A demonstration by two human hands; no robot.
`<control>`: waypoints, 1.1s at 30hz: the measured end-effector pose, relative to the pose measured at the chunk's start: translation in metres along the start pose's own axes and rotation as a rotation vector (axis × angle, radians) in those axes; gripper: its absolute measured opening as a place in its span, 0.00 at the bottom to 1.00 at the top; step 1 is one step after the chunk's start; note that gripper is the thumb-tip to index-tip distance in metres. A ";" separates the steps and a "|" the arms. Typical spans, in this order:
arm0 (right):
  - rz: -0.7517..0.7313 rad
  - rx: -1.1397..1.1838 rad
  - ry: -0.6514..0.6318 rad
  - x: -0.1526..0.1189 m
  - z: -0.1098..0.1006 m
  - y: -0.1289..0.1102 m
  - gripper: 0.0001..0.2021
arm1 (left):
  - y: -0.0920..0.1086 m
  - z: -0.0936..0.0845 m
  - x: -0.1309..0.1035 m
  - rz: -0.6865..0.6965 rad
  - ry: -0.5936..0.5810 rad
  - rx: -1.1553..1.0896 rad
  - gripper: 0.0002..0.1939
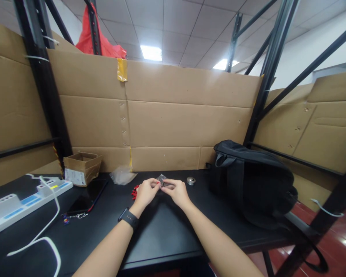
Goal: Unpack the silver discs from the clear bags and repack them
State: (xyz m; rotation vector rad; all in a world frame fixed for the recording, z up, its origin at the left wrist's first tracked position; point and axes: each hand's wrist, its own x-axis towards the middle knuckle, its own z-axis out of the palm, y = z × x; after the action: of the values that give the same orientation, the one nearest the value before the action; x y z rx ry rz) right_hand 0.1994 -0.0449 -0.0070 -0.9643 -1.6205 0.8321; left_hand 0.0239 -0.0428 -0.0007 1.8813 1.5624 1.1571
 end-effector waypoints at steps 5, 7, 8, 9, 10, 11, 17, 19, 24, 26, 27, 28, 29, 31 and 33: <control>0.011 -0.083 -0.094 -0.001 0.003 0.005 0.20 | 0.005 -0.003 -0.003 -0.121 -0.075 0.208 0.05; -0.004 -0.084 -0.124 -0.002 0.004 0.006 0.23 | 0.009 -0.004 -0.005 -0.136 -0.050 0.282 0.04; -0.019 -0.089 -0.142 -0.002 0.005 0.006 0.25 | 0.011 -0.005 -0.005 -0.136 -0.040 0.304 0.04; -0.038 -0.101 -0.159 -0.002 0.006 0.007 0.27 | 0.012 -0.005 -0.006 -0.132 -0.037 0.319 0.05; -0.058 -0.119 -0.172 -0.002 0.007 0.007 0.29 | 0.013 -0.006 -0.007 -0.127 -0.038 0.327 0.05; -0.077 -0.141 -0.180 -0.001 0.008 0.008 0.29 | 0.014 -0.006 -0.007 -0.121 -0.043 0.329 0.06; -0.157 -0.323 -0.156 0.001 0.007 0.004 0.23 | 0.014 -0.010 -0.006 -0.074 -0.088 0.294 0.09; -0.190 -0.360 -0.155 0.003 0.001 0.001 0.21 | 0.013 -0.011 -0.005 -0.073 -0.038 0.299 0.15; -0.170 -0.445 -0.021 0.014 -0.032 0.004 0.21 | 0.011 0.000 -0.010 0.126 -0.021 0.434 0.17; -0.114 -0.538 0.052 0.019 -0.047 0.010 0.23 | 0.010 0.010 -0.013 0.249 -0.112 0.487 0.20; -0.092 -0.580 0.071 0.021 -0.053 0.013 0.24 | 0.010 0.016 -0.014 0.285 -0.151 0.513 0.22; -0.075 -0.613 0.079 0.022 -0.058 0.015 0.24 | 0.010 0.021 -0.014 0.300 -0.179 0.538 0.23; -0.060 -0.637 0.081 0.023 -0.061 0.017 0.24 | 0.010 0.026 -0.015 0.302 -0.200 0.560 0.24; -0.038 -0.652 0.080 0.024 -0.064 0.020 0.25 | 0.010 0.032 -0.014 0.285 -0.224 0.588 0.24; -0.033 -0.648 0.076 0.024 -0.063 0.020 0.24 | 0.009 0.035 -0.014 0.276 -0.234 0.593 0.24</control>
State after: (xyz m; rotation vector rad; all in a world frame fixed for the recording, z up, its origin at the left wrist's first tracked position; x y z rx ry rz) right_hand 0.2604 -0.0108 -0.0004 -1.3867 -1.8702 0.2287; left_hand 0.0574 -0.0522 -0.0179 2.5700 1.6651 0.5615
